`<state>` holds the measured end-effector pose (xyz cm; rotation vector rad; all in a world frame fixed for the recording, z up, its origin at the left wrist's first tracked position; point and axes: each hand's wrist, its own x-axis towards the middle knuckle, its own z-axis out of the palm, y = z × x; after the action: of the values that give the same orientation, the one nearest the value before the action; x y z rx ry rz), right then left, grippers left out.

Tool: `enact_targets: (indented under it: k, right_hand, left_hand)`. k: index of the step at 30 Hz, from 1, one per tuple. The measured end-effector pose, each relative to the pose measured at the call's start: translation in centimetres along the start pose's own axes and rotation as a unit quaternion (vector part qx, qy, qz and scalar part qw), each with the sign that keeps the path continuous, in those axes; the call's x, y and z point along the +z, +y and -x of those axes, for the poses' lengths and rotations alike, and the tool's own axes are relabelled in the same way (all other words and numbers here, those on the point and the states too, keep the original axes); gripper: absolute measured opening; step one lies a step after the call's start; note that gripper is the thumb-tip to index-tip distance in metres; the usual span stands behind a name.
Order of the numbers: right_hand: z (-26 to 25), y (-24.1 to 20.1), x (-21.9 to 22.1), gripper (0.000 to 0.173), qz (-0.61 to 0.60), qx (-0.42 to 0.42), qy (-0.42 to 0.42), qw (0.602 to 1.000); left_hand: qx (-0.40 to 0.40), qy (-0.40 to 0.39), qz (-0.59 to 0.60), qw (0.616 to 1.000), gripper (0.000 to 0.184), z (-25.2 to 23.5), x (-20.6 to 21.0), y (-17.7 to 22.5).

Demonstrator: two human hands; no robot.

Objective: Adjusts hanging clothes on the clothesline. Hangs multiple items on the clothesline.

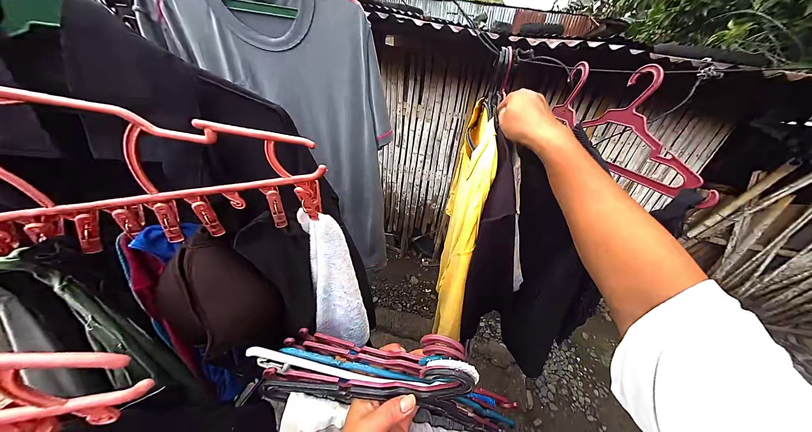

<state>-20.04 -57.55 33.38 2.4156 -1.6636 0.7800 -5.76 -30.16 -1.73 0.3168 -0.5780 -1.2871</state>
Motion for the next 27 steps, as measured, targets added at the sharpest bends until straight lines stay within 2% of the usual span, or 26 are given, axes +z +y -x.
enact_targets:
  k: [3,7,9,12,17,21,24,27]
  right_hand:
    - [0.0,-2.2,-0.7,0.043,0.017,0.021,-0.029,0.999]
    - [-0.4,-4.1,1.0,0.059,0.099,0.023,-0.036,0.994]
    - [-0.5,-4.1,1.4,0.057,0.11,0.02,-0.037,0.993]
    - [-1.0,-3.4,0.3,0.046,0.053,0.012,-0.035,0.998]
    - [-2.0,-2.7,-2.2,0.048,-0.032,-0.01,-0.017,0.999]
    - [-2.0,-3.7,-4.6,0.045,-0.034,-0.025,0.01,0.999]
    - [-2.3,-4.6,-6.6,0.046,-0.022,-0.033,0.019,0.999]
    - [-2.7,-5.3,-8.5,0.043,-0.013,-0.041,0.03,0.999]
  left_hand:
    - [0.004,-0.012,0.008,1.0,0.045,-0.2,0.0,0.0]
    - [0.009,-0.011,0.011,1.0,0.045,-0.1,-0.1,0.0]
    - [0.012,-0.012,0.006,1.0,0.043,0.2,-0.2,0.1]
    - [0.016,-0.011,-0.001,1.0,0.04,0.4,-0.3,0.4]
    - [0.027,-0.041,-0.018,0.999,0.042,0.4,-0.5,0.6]
    - [0.032,-0.029,-0.004,0.999,0.039,0.9,-1.1,0.5]
    - [0.032,-0.019,-0.006,0.999,0.038,1.3,0.2,0.9]
    - [0.038,-0.047,-0.006,0.998,0.04,1.4,-0.9,1.0]
